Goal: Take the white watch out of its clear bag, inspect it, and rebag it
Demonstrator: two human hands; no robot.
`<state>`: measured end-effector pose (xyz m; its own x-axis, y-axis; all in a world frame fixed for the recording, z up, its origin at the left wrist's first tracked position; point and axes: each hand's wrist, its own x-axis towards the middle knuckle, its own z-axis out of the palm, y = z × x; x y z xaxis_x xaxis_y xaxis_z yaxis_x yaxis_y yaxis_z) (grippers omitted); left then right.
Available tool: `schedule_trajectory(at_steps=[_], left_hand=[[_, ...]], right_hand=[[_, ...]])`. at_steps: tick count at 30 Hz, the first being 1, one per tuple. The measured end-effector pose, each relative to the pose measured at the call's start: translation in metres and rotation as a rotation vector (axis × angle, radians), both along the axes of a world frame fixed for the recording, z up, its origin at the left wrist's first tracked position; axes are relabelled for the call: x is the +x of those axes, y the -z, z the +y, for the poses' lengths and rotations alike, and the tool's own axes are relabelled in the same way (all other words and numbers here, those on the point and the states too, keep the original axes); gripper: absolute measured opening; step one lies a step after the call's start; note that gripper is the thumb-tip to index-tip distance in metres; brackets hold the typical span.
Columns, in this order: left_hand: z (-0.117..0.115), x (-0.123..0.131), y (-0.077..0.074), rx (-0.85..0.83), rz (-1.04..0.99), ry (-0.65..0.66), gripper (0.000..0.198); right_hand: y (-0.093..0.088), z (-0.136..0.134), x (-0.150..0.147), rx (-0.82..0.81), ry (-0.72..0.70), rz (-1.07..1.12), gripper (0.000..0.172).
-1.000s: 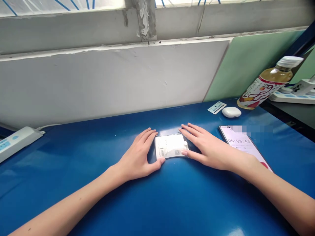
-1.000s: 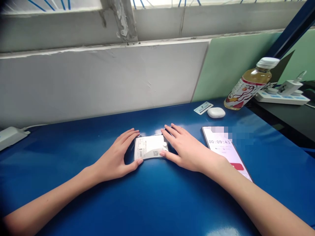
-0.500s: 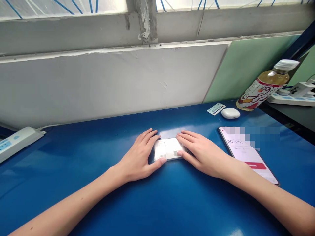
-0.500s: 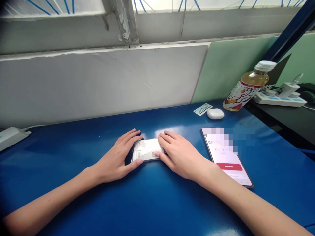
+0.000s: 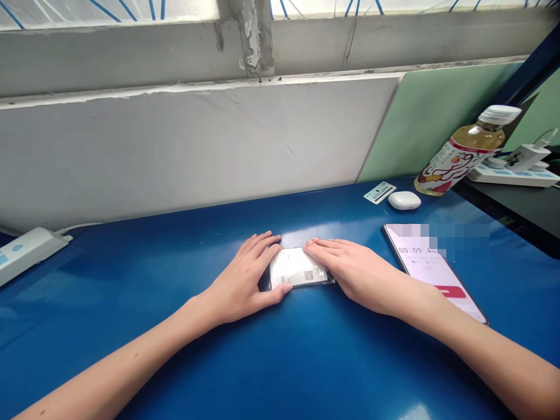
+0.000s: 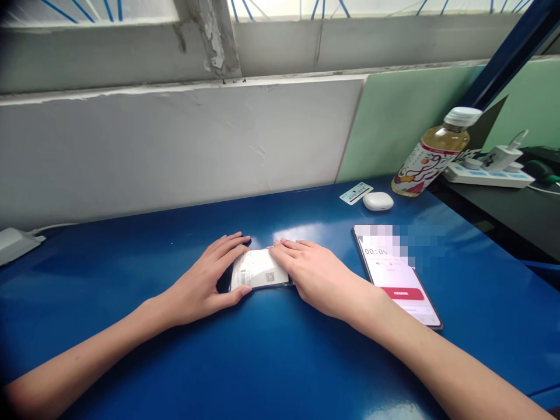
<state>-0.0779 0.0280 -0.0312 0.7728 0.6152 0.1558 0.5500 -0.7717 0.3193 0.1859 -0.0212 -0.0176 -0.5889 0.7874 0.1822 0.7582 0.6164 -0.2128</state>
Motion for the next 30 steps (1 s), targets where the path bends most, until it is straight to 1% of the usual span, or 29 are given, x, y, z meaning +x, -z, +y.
schedule_trajectory(at_steps=[5,6,8,10,12,14,16,18,22,26,28,30], left_hand=[[-0.0001,0.0002,-0.0017,-0.015,-0.021,0.005,0.057],[-0.0002,0.0004,-0.0019,-0.017,-0.025,0.001,0.057],[-0.0003,0.0007,-0.0019,-0.022,-0.034,-0.016,0.055],[-0.0006,0.0009,-0.0014,-0.032,-0.042,-0.042,0.054],[-0.0011,0.001,-0.0012,-0.039,-0.048,-0.065,0.053],[-0.0018,0.0013,-0.0019,-0.05,-0.043,-0.078,0.052],[-0.0026,0.0015,-0.0033,-0.06,-0.03,-0.083,0.05],[-0.0032,0.0013,-0.0044,-0.058,-0.013,-0.078,0.05],[-0.0025,-0.0003,-0.0032,-0.03,0.019,-0.058,0.056],[-0.0002,-0.0015,0.0,-0.025,0.035,-0.052,0.069],[0.0005,-0.0011,0.0,-0.027,0.03,-0.04,0.069],[0.0006,-0.0002,-0.0011,-0.033,0.026,-0.025,0.063]], right_hand=[[-0.0044,0.0014,0.0041,-0.071,0.017,0.077,0.045],[-0.0045,0.0018,0.0048,-0.054,0.021,0.087,0.043],[-0.0047,0.0028,0.0064,0.037,0.034,0.08,0.038],[-0.0054,0.004,0.0079,0.153,0.058,0.036,0.031],[-0.0066,0.0049,0.0091,0.207,0.081,-0.016,0.025],[-0.0076,0.0049,0.0094,0.162,0.076,-0.045,0.026],[-0.008,0.0041,0.0087,0.073,0.065,-0.04,0.025],[-0.0079,0.003,0.0076,0.025,0.067,-0.021,0.023],[-0.0081,0.0015,0.0063,0.024,0.085,0.005,0.028],[-0.0103,0.0005,0.0062,0.007,0.097,0.004,0.029],[-0.0111,-0.0002,0.0063,-0.009,0.087,-0.001,0.025],[-0.0108,-0.0006,0.0064,-0.001,0.059,0.009,0.021]])
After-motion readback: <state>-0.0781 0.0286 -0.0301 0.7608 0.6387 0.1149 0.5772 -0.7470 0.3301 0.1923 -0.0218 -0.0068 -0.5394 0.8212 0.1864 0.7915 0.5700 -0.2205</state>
